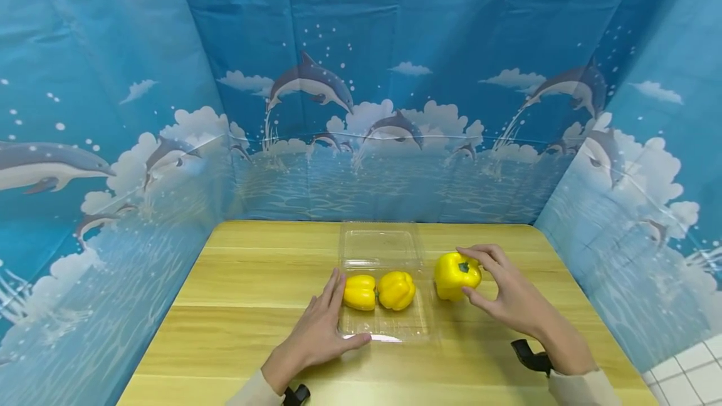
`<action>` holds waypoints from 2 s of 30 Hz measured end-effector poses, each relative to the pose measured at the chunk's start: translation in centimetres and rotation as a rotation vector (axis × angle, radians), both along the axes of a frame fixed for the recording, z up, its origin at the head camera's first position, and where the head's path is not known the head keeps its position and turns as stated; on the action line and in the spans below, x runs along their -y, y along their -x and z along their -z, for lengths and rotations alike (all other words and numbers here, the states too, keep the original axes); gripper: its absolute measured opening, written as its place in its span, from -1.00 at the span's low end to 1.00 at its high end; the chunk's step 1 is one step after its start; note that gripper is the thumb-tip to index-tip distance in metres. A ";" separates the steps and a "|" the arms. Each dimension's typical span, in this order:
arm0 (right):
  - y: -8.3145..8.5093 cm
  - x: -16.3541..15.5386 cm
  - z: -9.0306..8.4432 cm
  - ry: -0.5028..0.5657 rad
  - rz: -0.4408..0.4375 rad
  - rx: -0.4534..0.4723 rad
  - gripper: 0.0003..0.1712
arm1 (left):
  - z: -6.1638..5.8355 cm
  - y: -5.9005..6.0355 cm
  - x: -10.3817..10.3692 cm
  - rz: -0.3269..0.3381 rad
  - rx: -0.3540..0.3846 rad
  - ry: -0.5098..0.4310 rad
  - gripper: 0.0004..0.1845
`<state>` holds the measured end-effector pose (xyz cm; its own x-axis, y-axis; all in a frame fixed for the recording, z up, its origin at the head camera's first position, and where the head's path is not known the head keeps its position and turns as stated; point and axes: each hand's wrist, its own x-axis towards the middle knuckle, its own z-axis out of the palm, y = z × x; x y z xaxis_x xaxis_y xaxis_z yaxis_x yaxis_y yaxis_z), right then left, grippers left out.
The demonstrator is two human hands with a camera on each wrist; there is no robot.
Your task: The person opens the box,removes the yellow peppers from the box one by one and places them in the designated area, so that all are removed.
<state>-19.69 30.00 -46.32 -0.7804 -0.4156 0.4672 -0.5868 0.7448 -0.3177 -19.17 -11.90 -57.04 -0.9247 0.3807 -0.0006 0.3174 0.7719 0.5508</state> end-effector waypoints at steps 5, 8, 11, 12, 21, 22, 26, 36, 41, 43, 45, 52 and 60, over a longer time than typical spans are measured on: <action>-0.1 -1.0 0.0 0.016 0.016 -0.034 -0.06 | 0.0 -0.1 0.0 0.002 -0.005 -0.004 0.50; -0.1 -1.6 0.1 0.022 0.033 -0.040 -0.07 | 0.0 -0.1 0.0 0.004 -0.007 -0.010 0.50; -0.1 -2.1 0.3 0.032 0.040 -0.043 -0.07 | -0.1 -0.1 0.0 0.006 -0.011 -0.005 0.50; -0.1 -2.3 0.3 0.037 0.040 -0.045 -0.07 | -0.1 0.0 0.0 0.005 -0.013 -0.004 0.50; 0.1 -3.6 0.6 0.055 0.068 -0.027 -0.09 | -0.1 0.1 0.0 0.005 -0.012 -0.004 0.49; 0.2 -3.7 0.7 0.055 0.071 -0.024 -0.09 | -0.1 0.1 0.0 0.005 -0.012 -0.005 0.49; 0.2 -4.1 0.9 0.059 0.080 -0.021 -0.09 | -0.1 0.1 0.0 0.004 -0.013 -0.011 0.50; 0.3 -5.1 1.5 0.084 0.084 -0.014 -0.09 | 0.1 0.1 -0.1 0.001 -0.010 -0.011 0.49; 0.4 -5.5 1.7 0.074 0.093 -0.013 -0.09 | 0.1 0.2 -0.1 0.000 -0.011 -0.016 0.49; 0.5 -5.7 1.8 0.065 0.099 -0.016 -0.08 | 0.1 0.2 -0.1 0.000 -0.012 -0.015 0.49; 0.5 -5.9 2.0 0.057 0.104 -0.018 -0.08 | 0.2 0.2 -0.1 0.000 -0.013 -0.013 0.50; 0.7 -6.4 2.7 0.038 0.108 -0.013 -0.11 | 0.2 0.2 -0.1 -0.001 -0.010 -0.012 0.50; 1.0 -6.9 3.9 0.047 0.112 0.066 -0.16 | 0.1 0.2 0.0 0.004 -0.002 -0.009 0.49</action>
